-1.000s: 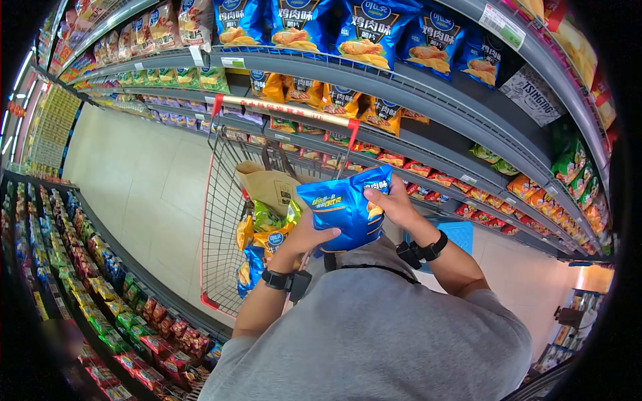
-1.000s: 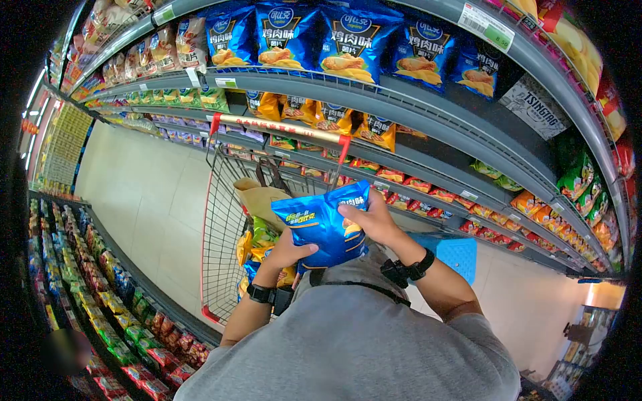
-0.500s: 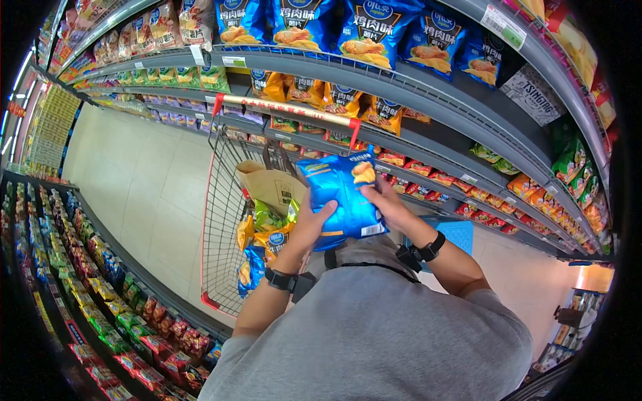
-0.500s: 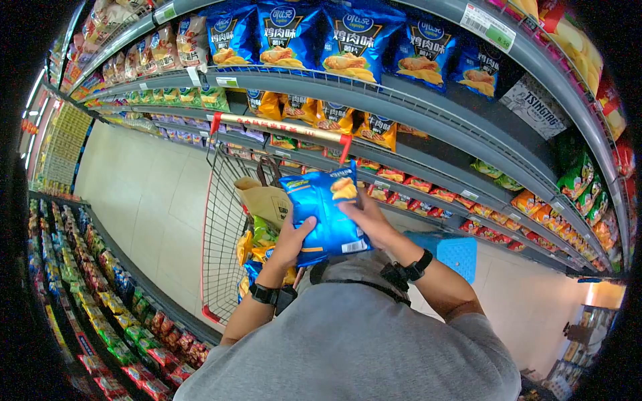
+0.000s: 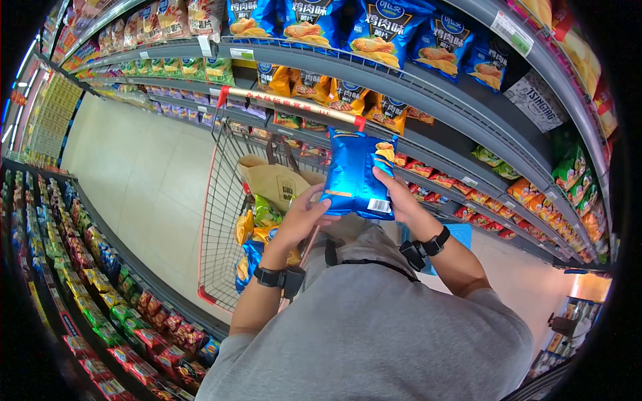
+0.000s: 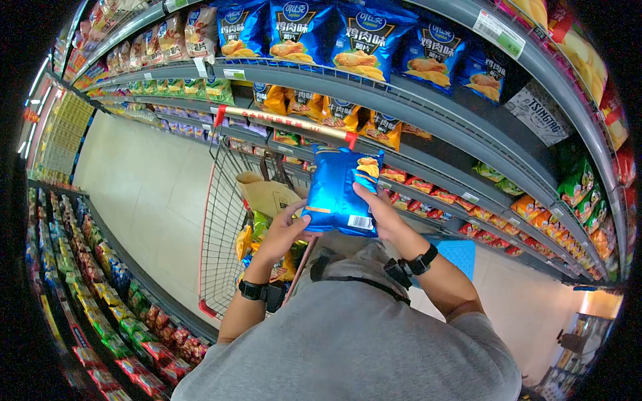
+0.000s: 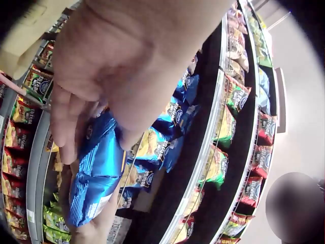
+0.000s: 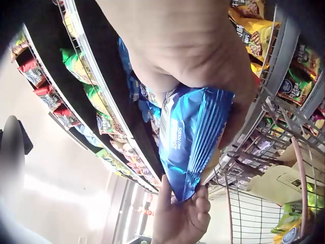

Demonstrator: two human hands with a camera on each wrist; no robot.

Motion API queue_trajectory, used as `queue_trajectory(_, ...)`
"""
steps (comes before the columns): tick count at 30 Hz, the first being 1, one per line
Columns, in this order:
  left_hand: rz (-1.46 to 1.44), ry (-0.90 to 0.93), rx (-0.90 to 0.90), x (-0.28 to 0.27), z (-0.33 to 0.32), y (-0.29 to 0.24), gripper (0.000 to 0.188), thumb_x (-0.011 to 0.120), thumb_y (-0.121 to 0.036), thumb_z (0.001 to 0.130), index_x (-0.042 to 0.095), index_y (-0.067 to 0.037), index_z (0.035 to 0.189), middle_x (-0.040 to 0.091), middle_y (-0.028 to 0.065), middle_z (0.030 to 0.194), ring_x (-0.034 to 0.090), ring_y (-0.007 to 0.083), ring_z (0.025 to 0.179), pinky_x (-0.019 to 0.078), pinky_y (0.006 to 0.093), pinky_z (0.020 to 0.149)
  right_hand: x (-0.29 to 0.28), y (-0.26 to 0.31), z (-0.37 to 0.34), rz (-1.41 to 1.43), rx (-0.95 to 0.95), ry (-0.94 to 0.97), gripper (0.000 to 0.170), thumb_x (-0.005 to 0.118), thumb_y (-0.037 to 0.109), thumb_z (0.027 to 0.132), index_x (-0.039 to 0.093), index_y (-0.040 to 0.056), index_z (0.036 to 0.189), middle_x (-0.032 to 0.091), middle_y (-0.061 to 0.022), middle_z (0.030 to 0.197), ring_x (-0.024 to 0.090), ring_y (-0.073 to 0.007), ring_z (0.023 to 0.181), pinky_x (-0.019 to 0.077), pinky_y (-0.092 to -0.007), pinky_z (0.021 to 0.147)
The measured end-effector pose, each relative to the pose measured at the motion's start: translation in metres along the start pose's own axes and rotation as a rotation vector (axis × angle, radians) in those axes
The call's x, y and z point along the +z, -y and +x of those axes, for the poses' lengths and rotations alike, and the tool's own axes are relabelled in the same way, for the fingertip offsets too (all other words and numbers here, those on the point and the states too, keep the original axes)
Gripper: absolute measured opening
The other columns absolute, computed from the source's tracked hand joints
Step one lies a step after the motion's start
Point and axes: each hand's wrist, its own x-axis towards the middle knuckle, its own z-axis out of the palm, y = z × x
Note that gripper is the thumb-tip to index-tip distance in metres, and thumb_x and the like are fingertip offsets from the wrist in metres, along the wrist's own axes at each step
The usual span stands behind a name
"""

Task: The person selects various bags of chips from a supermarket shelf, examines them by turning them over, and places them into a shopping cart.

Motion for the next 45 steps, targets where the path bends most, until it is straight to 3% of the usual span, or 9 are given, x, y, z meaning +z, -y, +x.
queue_trajectory(13, -0.094, 0.025, 0.083, -0.007, -0.012, 0.001, 0.062, 0.060, -0.012, 0.091, 0.030, -0.004, 0.144, 0.064, 0.0134, 0.110, 0.068, 0.0198, 0.088, 0.0530, 0.0264, 0.073, 0.007, -0.003, 0.007, 0.070, 0.079, -0.023, 0.055, 0.068, 0.031, 0.088, 0.044, 0.0036, 0.130, 0.060, -0.0132, 0.118, 0.064, -0.0243, 0.099, 0.0553, -0.0390, 0.085)
queue_trajectory(18, 0.176, -0.064, 0.160, -0.028, -0.009, 0.038, 0.062, 0.063, -0.004, 0.086, 0.034, -0.003, 0.141, 0.058, 0.0157, 0.121, 0.059, 0.0239, 0.109, 0.0499, 0.0340, 0.090, 0.008, -0.023, 0.024, -0.310, -0.237, -0.077, 0.056, 0.072, 0.024, 0.085, 0.045, 0.0011, 0.128, 0.060, -0.0122, 0.117, 0.062, -0.0208, 0.102, 0.0522, -0.0352, 0.087)
queue_trajectory(21, 0.392, -0.308, 0.253, -0.026, -0.014, 0.049, 0.060, 0.063, -0.003, 0.086, 0.036, -0.006, 0.139, 0.053, 0.0155, 0.128, 0.051, 0.0233, 0.119, 0.0449, 0.0362, 0.096, 0.012, -0.036, 0.040, -0.568, -0.392, -0.110, 0.062, 0.076, 0.020, 0.079, 0.043, -0.0010, 0.127, 0.060, -0.0125, 0.117, 0.059, -0.0191, 0.106, 0.0482, -0.0333, 0.090)
queue_trajectory(27, 0.115, -0.339, 0.246, -0.025, -0.030, 0.055, 0.078, 0.073, -0.020, 0.082, 0.026, -0.006, 0.143, 0.049, 0.0190, 0.130, 0.049, 0.0238, 0.119, 0.0456, 0.0356, 0.093, 0.036, -0.073, 0.048, -0.799, -0.482, 0.152, 0.075, 0.078, 0.017, 0.076, 0.035, -0.0013, 0.135, 0.055, -0.0145, 0.122, 0.057, -0.0206, 0.110, 0.0463, -0.0356, 0.094)
queue_trajectory(31, -0.036, -0.556, 0.242, -0.045, -0.039, 0.066, 0.076, 0.076, -0.022, 0.080, 0.030, -0.003, 0.138, 0.052, 0.0142, 0.125, 0.053, 0.0221, 0.112, 0.0459, 0.0346, 0.093, 0.068, -0.074, 0.029, -0.864, -0.281, 0.592, 0.068, 0.071, 0.009, 0.082, 0.035, 0.0017, 0.138, 0.050, -0.0141, 0.128, 0.051, -0.0210, 0.118, 0.0493, -0.0345, 0.091)
queue_trajectory(34, -0.206, -0.559, 0.282, -0.066, -0.050, 0.076, 0.069, 0.074, -0.020, 0.082, 0.034, -0.002, 0.136, 0.055, 0.0120, 0.122, 0.055, 0.0215, 0.109, 0.0468, 0.0342, 0.092, 0.065, -0.087, 0.042, -0.768, -0.145, 0.604, 0.066, 0.072, 0.011, 0.082, 0.037, 0.0014, 0.137, 0.049, -0.0137, 0.129, 0.046, -0.0207, 0.123, 0.0487, -0.0344, 0.092)
queue_trajectory(38, -0.468, -0.429, 0.166, -0.083, -0.067, 0.094, 0.061, 0.070, -0.021, 0.085, 0.039, -0.001, 0.134, 0.055, 0.0112, 0.124, 0.058, 0.0212, 0.108, 0.0491, 0.0346, 0.092, 0.068, -0.106, 0.063, -0.730, -0.244, 0.477, 0.064, 0.071, 0.022, 0.085, 0.038, 0.0006, 0.135, 0.052, -0.0128, 0.128, 0.052, -0.0204, 0.117, 0.0452, -0.0349, 0.096)
queue_trajectory(41, -0.543, -0.342, 0.061, -0.086, -0.077, 0.099, 0.062, 0.066, -0.030, 0.088, 0.038, 0.000, 0.135, 0.055, 0.0114, 0.126, 0.059, 0.0212, 0.108, 0.0506, 0.0343, 0.091, 0.076, -0.109, 0.059, -0.679, 0.209, 0.574, 0.063, 0.067, 0.031, 0.088, 0.038, 0.0013, 0.135, 0.053, -0.0122, 0.128, 0.054, -0.0191, 0.114, 0.0449, -0.0329, 0.096)
queue_trajectory(45, -0.311, -0.522, -0.074, -0.101, -0.078, 0.120, 0.066, 0.065, -0.034, 0.088, 0.036, 0.001, 0.137, 0.054, 0.0147, 0.126, 0.057, 0.0209, 0.110, 0.0491, 0.0319, 0.091, 0.075, -0.130, 0.068, -0.787, 0.283, 0.525, 0.055, 0.065, 0.033, 0.090, 0.045, 0.0020, 0.131, 0.058, -0.0085, 0.123, 0.057, -0.0165, 0.109, 0.0471, -0.0313, 0.091)
